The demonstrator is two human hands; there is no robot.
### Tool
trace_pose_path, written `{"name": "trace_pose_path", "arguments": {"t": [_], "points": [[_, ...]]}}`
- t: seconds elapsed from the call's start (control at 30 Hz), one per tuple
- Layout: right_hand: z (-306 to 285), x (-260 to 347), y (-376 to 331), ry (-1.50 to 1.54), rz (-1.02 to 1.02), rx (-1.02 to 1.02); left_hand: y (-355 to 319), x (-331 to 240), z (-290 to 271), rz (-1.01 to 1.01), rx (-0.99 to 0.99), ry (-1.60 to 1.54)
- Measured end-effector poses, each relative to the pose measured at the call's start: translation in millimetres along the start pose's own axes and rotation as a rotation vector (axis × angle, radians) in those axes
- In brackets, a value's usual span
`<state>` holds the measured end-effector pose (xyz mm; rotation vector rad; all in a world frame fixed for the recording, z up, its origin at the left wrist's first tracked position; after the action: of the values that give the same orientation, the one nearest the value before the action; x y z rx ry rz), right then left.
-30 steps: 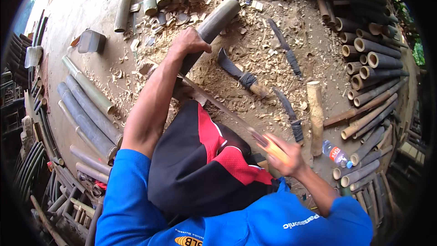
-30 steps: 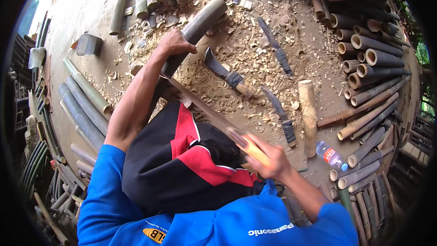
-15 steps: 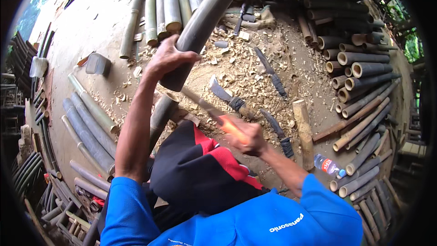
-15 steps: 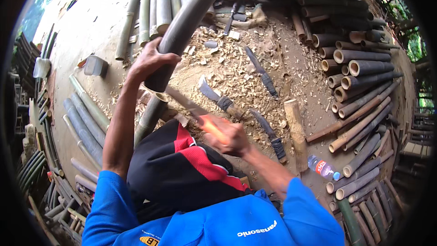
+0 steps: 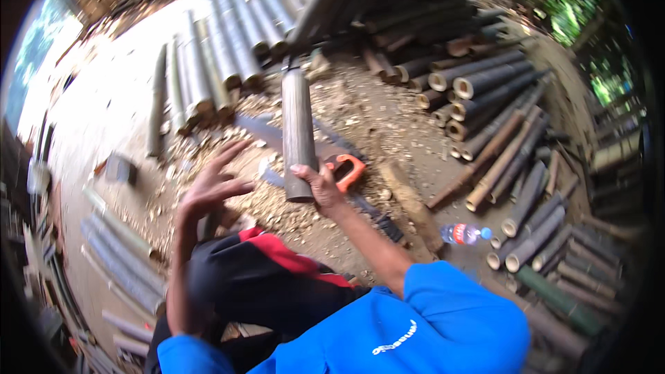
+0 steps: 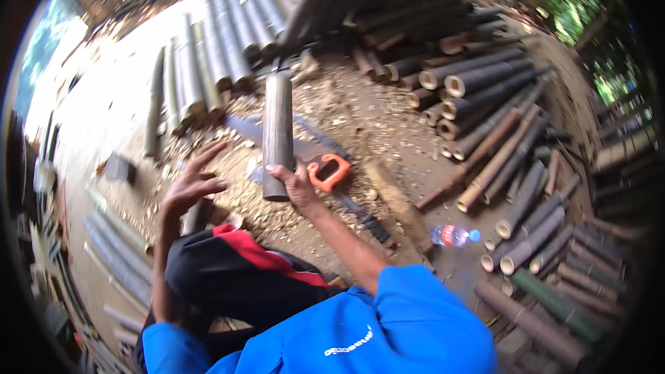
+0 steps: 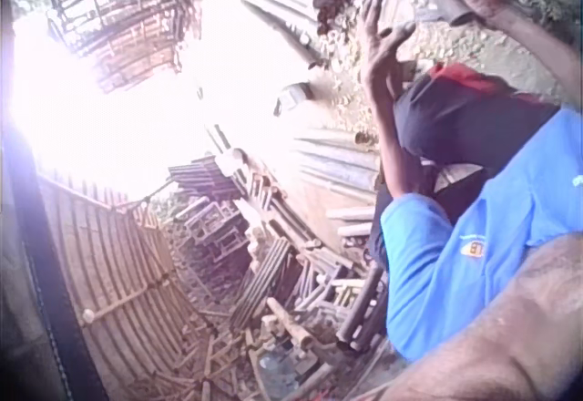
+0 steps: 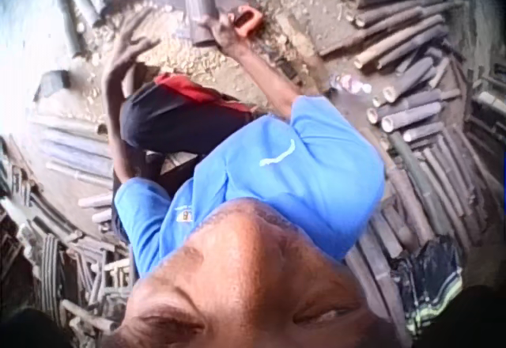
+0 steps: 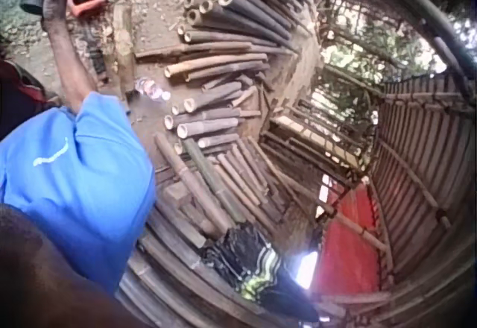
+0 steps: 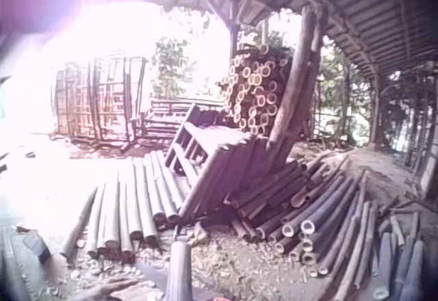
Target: The person saws through sections of bamboo by hand using a hand saw, then moves the cut sections aside and picks up a new bamboo pole to continue sawing.
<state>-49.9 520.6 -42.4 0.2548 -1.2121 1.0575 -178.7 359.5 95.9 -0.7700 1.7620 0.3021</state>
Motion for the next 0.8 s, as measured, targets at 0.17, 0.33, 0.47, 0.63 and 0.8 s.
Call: {"name": "trace_pose_path", "arguments": {"t": [0.17,0.33,0.47,0.63,0.8], "points": [[-72,40,-35,0.088,-0.116,-0.279,-69,26,-174,-0.116,-0.161,0.476],[-241,179,35,-0.271,-0.353,-0.687,-192,47,-264,-0.498,-0.411,0.431],[-313,348,59,-0.407,-0.793,-0.904,-274,76,-303,-0.520,-0.478,0.482],[-216,334,73,-0.548,-0.987,-0.613,-354,81,-241,-0.713,-0.463,0.300],[-103,58,68,-0.471,-0.551,-0.029,-386,130,-224,-0.837,-0.470,0.134]]}}
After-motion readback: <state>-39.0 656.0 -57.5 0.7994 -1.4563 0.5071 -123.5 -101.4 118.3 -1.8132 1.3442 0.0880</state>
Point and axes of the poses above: each hand's wrist, its own y-axis towards the middle knuckle, its own z-axis out of the palm, x = y × z, the point moved 10 cm from there along y, towards the middle knuckle, and after that the axes turned 9 degrees about -x, right-handed, at the moved point
